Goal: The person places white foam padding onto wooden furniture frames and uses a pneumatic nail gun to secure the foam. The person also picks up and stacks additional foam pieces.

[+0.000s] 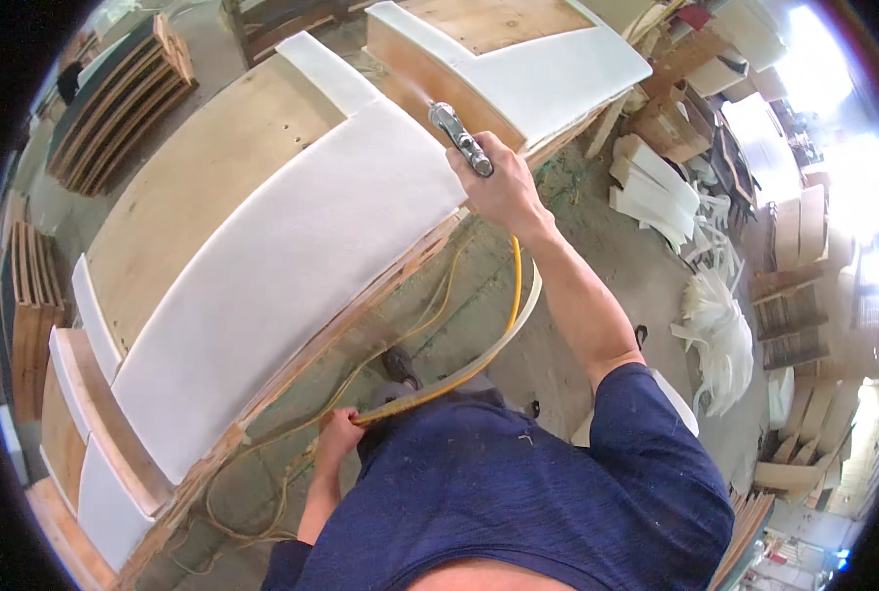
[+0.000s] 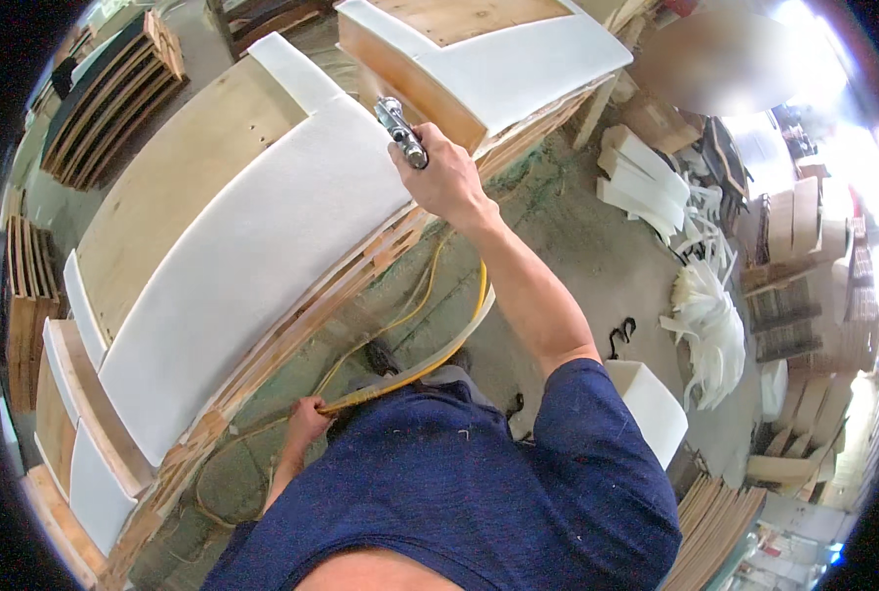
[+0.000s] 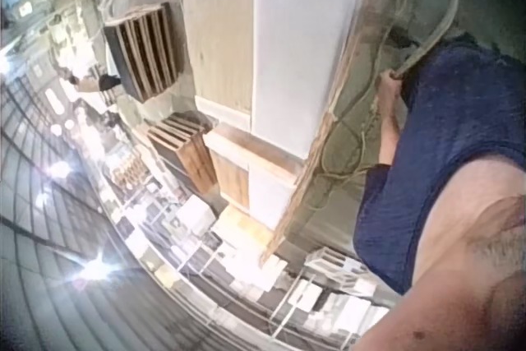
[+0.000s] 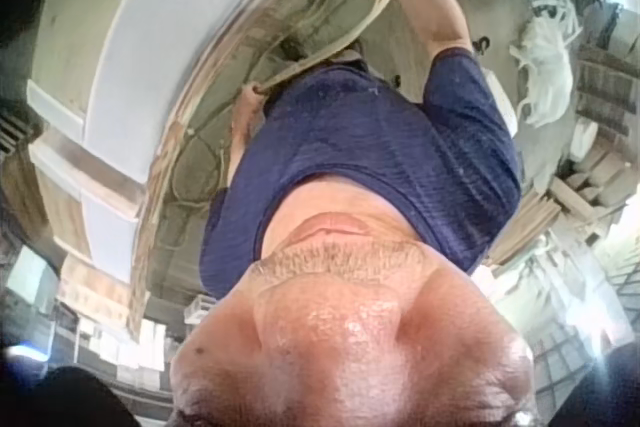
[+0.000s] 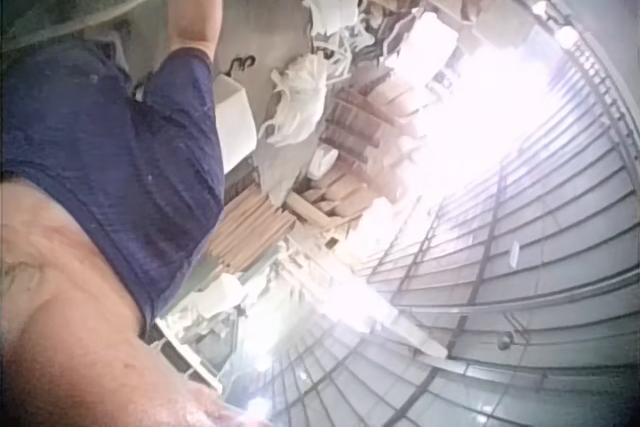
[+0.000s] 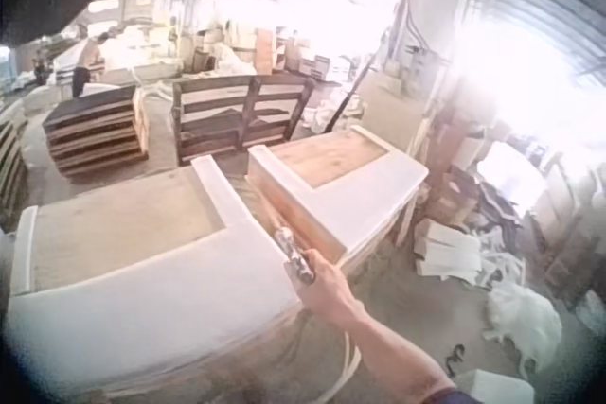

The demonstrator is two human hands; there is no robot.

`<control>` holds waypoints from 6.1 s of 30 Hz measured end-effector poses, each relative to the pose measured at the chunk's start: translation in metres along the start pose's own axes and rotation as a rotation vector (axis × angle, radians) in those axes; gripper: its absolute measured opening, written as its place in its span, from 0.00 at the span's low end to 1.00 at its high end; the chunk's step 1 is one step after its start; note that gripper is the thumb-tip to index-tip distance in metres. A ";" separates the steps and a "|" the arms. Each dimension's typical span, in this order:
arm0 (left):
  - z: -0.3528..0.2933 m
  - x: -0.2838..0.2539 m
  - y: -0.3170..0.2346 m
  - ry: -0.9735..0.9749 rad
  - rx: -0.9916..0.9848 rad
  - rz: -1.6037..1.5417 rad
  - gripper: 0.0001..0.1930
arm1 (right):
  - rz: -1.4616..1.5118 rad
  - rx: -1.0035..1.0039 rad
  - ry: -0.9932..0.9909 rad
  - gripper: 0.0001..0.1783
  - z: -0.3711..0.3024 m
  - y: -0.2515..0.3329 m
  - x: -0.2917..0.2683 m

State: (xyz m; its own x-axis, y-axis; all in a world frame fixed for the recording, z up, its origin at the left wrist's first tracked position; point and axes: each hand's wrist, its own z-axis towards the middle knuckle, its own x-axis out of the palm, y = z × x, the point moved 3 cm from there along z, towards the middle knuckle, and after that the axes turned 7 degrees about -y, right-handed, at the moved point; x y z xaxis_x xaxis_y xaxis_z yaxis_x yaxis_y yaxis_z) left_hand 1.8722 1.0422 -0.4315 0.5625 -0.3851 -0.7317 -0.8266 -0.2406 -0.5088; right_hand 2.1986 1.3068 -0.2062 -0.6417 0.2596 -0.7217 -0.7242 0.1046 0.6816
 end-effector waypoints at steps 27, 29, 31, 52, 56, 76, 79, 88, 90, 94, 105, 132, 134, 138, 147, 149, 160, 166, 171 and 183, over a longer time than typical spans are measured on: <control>0.016 0.063 -0.093 -0.174 -0.172 0.095 0.12 | 0.504 -0.113 0.305 0.16 0.033 -0.133 -0.114; 0.006 0.093 -0.118 -0.178 -0.273 0.124 0.14 | 0.507 -0.152 0.381 0.16 0.058 -0.153 -0.121; -0.010 0.131 -0.157 -0.307 -0.291 0.102 0.14 | 0.538 -0.262 0.393 0.16 0.084 -0.167 -0.127; -0.081 0.207 -0.360 -0.338 -0.525 0.071 0.08 | 0.485 -0.519 0.804 0.19 0.097 -0.267 -0.193; -0.076 0.202 -0.362 -0.296 -0.503 0.110 0.07 | 0.502 -0.534 0.851 0.16 0.083 -0.279 -0.208; -0.077 0.221 -0.368 -0.191 -0.557 0.143 0.09 | 0.567 -0.368 0.494 0.19 0.173 -0.228 -0.145; -0.079 0.224 -0.368 -0.196 -0.576 0.121 0.09 | 0.584 -0.351 0.467 0.20 0.171 -0.232 -0.139; -0.083 0.225 -0.378 -0.270 -0.519 0.100 0.09 | 0.507 -0.388 0.651 0.15 0.138 -0.257 -0.162; -0.085 0.226 -0.376 -0.270 -0.513 0.085 0.08 | 0.523 -0.413 0.700 0.14 0.124 -0.273 -0.167; -0.085 0.223 -0.381 -0.275 -0.496 0.089 0.07 | 0.383 -0.407 0.933 0.18 0.100 -0.291 -0.186; -0.079 0.225 -0.364 -0.215 -0.476 0.161 0.07 | 0.459 -0.594 0.805 0.15 0.063 -0.273 -0.216; -0.061 0.234 -0.310 -0.076 -0.206 0.198 0.08 | 0.625 0.000 0.243 0.10 -0.020 -0.365 -0.318; -0.042 0.254 -0.332 -0.043 -0.200 0.214 0.08 | 0.639 -0.037 0.253 0.14 0.004 -0.391 -0.334; -0.003 0.308 -0.405 -0.004 -0.229 0.176 0.09 | 0.668 -0.061 0.263 0.13 0.052 -0.451 -0.377; 0.106 0.344 -0.582 -0.077 -0.026 0.181 0.08 | 0.708 0.004 -0.046 0.11 0.161 -0.591 -0.500; 0.127 0.344 -0.606 -0.080 -0.008 0.193 0.09 | 0.709 0.035 -0.042 0.11 0.192 -0.607 -0.502; 0.289 0.362 -0.756 -0.009 -0.007 0.079 0.05 | 0.212 0.094 0.126 0.19 0.364 -0.657 -0.511; 0.315 0.370 -0.796 -0.108 0.013 0.081 0.12 | 0.203 -0.116 0.212 0.18 0.439 -0.681 -0.524; 0.309 0.433 -0.845 -0.161 -0.221 0.082 0.10 | 0.242 -0.243 0.374 0.19 0.497 -0.708 -0.535; 0.249 0.513 -0.992 -0.230 -0.459 0.075 0.11 | 0.294 -0.389 0.620 0.19 0.553 -0.782 -0.554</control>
State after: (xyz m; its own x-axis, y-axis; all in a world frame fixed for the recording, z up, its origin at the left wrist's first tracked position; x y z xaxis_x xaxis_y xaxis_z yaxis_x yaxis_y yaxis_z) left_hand 2.9852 1.3053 -0.4152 0.4481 -0.2227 -0.8658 -0.7594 -0.6058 -0.2372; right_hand 3.2602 1.6125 -0.2724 -0.7614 -0.3702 -0.5322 -0.4658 -0.2586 0.8463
